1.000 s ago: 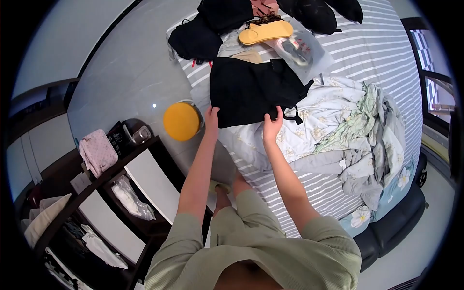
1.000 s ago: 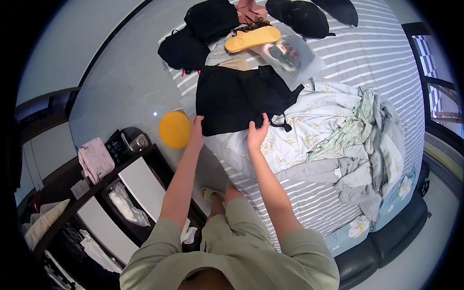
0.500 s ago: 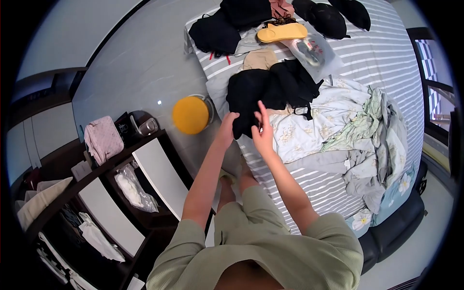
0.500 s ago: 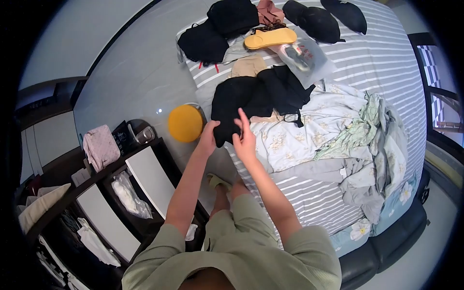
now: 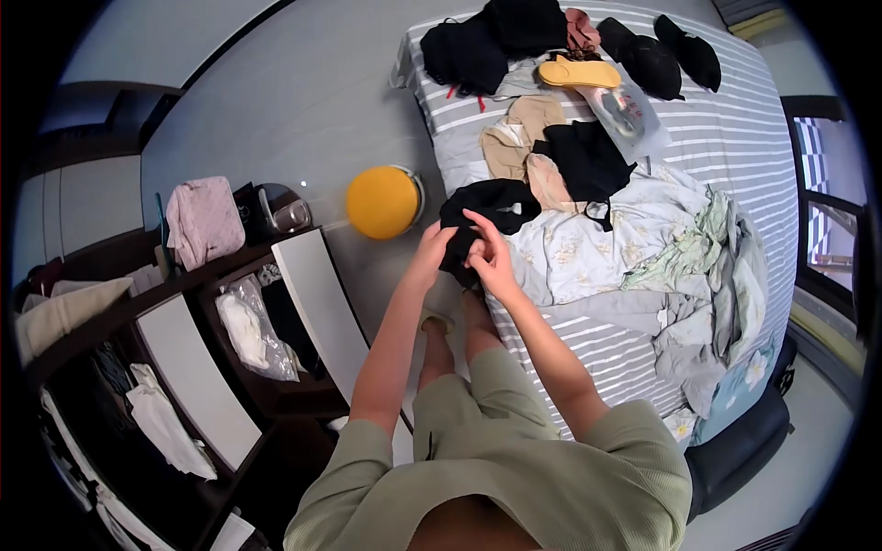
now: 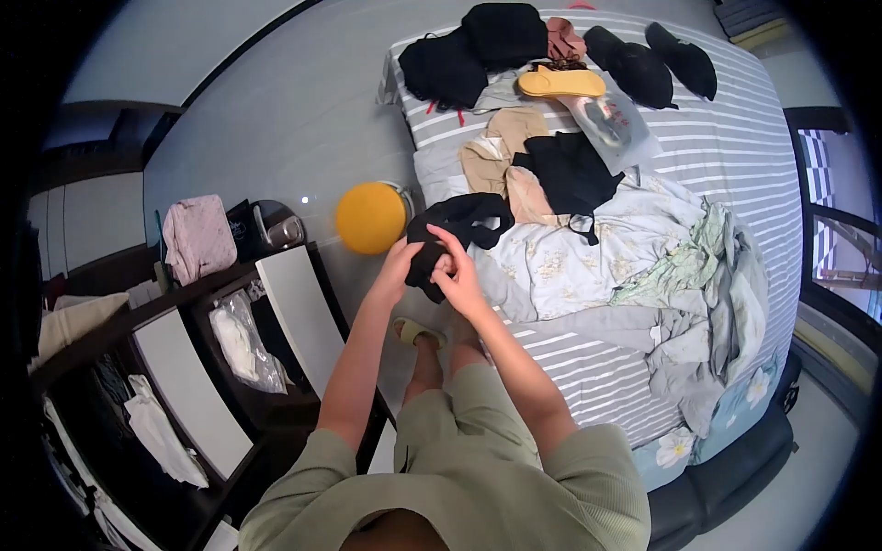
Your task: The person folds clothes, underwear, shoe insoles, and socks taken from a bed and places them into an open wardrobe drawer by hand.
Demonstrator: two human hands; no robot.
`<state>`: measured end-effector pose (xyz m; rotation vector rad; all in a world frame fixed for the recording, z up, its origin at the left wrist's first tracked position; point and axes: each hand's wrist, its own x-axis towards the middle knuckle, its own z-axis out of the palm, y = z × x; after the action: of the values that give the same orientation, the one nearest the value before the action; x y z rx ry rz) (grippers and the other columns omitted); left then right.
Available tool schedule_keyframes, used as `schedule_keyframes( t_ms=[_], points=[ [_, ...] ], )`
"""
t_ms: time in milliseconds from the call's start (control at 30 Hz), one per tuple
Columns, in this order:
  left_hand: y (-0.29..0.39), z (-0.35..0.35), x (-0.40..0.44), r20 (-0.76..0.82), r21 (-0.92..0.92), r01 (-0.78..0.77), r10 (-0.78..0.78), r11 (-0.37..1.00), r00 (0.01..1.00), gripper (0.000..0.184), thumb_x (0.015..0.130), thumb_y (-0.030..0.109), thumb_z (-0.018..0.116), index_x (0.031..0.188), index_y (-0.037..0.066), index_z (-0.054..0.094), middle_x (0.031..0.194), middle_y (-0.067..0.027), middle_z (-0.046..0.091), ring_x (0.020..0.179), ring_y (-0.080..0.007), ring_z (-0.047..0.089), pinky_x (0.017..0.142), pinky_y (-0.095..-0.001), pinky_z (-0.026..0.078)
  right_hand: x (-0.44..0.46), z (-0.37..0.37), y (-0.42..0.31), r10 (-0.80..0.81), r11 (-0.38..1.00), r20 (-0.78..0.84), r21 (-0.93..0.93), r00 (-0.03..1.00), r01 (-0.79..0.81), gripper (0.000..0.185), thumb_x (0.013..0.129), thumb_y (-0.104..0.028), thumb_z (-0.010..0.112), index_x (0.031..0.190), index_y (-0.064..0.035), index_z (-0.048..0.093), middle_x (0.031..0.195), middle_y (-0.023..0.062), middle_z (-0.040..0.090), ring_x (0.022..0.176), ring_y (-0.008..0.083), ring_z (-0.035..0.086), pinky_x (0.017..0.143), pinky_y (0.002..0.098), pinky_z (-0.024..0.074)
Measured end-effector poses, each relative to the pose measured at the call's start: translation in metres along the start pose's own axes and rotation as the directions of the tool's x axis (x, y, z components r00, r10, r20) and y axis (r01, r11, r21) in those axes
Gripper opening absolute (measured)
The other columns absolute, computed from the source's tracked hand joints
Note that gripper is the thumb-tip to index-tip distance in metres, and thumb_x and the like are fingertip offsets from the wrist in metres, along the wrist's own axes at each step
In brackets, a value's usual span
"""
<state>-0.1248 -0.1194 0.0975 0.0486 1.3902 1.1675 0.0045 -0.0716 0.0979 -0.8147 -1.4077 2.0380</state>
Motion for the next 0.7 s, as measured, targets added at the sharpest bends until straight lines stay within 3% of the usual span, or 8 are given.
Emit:
schedule_keyframes(
  t_ms=[100, 233, 267, 367, 400, 467, 533, 700],
  points=[
    [-0.008, -0.027, -0.010, -0.070, -0.070, -0.082, 0.077, 0.994, 0.995, 0.030, 0.087, 0.014, 0.045, 0.114, 0.001, 0.051, 0.103, -0.0048, 0.058, 0.093, -0.0135, 0.054, 0.082, -0.0253, 0.041, -0.002, 0.018, 0.019, -0.055, 0.998, -0.296, -0.033, 0.954, 0.047, 0.049, 0.071, 0.006, 0.045, 0.118, -0.0059, 0.049, 0.067, -0.0006, 0.049, 0.057, 0.0040, 0.045, 0.056, 0.0163, 0.0376],
    [-0.006, -0.067, -0.035, -0.084, -0.086, -0.134, 0.127, 0.987, 0.988, 0.033, 0.086, 0.014, 0.044, 0.117, 0.001, 0.049, 0.109, -0.0065, 0.057, 0.099, -0.0149, 0.053, 0.085, -0.0268, 0.040, -0.005, 0.029, 0.051, -0.091, 0.995, -0.481, -0.083, 0.872, 0.058, 0.058, 0.071, 0.006, 0.049, 0.126, -0.0089, 0.039, 0.104, 0.0057, 0.043, 0.072, 0.0069, 0.050, 0.062, 0.0185, 0.0404],
    [-0.002, -0.074, -0.045, -0.094, -0.022, -0.151, 0.148, 0.988, 0.984, 0.033, 0.086, 0.014, 0.044, 0.116, 0.000, 0.050, 0.108, -0.0061, 0.057, 0.099, -0.0143, 0.053, 0.085, -0.0265, 0.040, -0.009, 0.031, 0.064, 0.000, 0.999, -0.467, -0.036, 0.884, -0.019, 0.069, 0.069, 0.004, 0.053, 0.132, -0.0119, 0.029, 0.111, 0.0076, 0.039, 0.081, 0.0117, 0.050, 0.065, 0.0211, 0.0416],
    [0.011, -0.100, -0.080, -0.101, 0.185, -0.182, 0.203, 0.966, 0.974, 0.033, 0.086, 0.013, 0.044, 0.115, 0.000, 0.050, 0.107, -0.0049, 0.057, 0.097, -0.0126, 0.053, 0.085, -0.0253, 0.039, -0.011, 0.059, 0.077, 0.367, 0.929, -0.465, 0.232, 0.806, -0.289, 0.075, 0.067, 0.000, 0.058, 0.134, -0.0141, 0.026, 0.113, 0.0094, 0.036, 0.083, 0.0162, 0.050, 0.069, 0.0245, 0.0425],
    [0.015, -0.108, -0.092, -0.096, 0.256, -0.189, 0.219, 0.948, 0.971, 0.032, 0.086, 0.012, 0.043, 0.115, -0.001, 0.050, 0.107, -0.0045, 0.057, 0.096, -0.0121, 0.053, 0.085, -0.0249, 0.039, -0.011, 0.068, 0.085, 0.482, 0.876, -0.416, 0.262, 0.771, -0.405, 0.072, 0.069, -0.010, 0.060, 0.133, -0.0151, 0.028, 0.113, 0.0069, 0.040, 0.085, 0.0188, 0.052, 0.074, 0.0290, 0.0435],
    [0.025, -0.124, -0.119, -0.088, 0.139, -0.210, 0.223, 0.968, 0.971, 0.030, 0.086, 0.011, 0.044, 0.112, -0.002, 0.051, 0.101, -0.0031, 0.058, 0.090, -0.0108, 0.053, 0.080, -0.0241, 0.042, -0.015, 0.081, 0.104, 0.607, 0.725, -0.092, 0.471, 0.789, -0.503, 0.063, 0.073, -0.017, 0.060, 0.131, -0.0157, 0.033, 0.112, 0.0048, 0.045, 0.088, 0.0193, 0.053, 0.077, 0.0317, 0.0435],
    [0.035, -0.137, -0.149, -0.091, 0.045, -0.235, 0.239, 0.971, 0.967, 0.030, 0.086, 0.011, 0.044, 0.112, -0.002, 0.051, 0.100, -0.0036, 0.058, 0.089, -0.0103, 0.053, 0.080, -0.0240, 0.042, -0.018, 0.097, 0.130, 0.575, 0.525, 0.298, 0.580, 0.762, -0.623, 0.045, 0.084, -0.027, 0.053, 0.125, -0.0141, 0.042, 0.114, 0.0021, 0.053, 0.099, 0.0207, 0.053, 0.085, 0.0363, 0.0429],
    [0.035, -0.180, -0.205, -0.256, -0.116, -0.111, 0.078, 0.987, 0.964, 0.033, 0.086, 0.016, 0.045, 0.113, -0.002, 0.050, 0.104, -0.0057, 0.056, 0.096, -0.0127, 0.052, 0.086, -0.0243, 0.039, -0.037, 0.160, 0.115, 0.517, 0.323, 0.526, 0.611, 0.675, -0.723, 0.042, 0.089, -0.029, 0.045, 0.124, -0.0063, 0.043, 0.125, 0.0076, 0.048, 0.113, 0.0236, 0.047, 0.095, 0.0401, 0.0384]
  ],
)
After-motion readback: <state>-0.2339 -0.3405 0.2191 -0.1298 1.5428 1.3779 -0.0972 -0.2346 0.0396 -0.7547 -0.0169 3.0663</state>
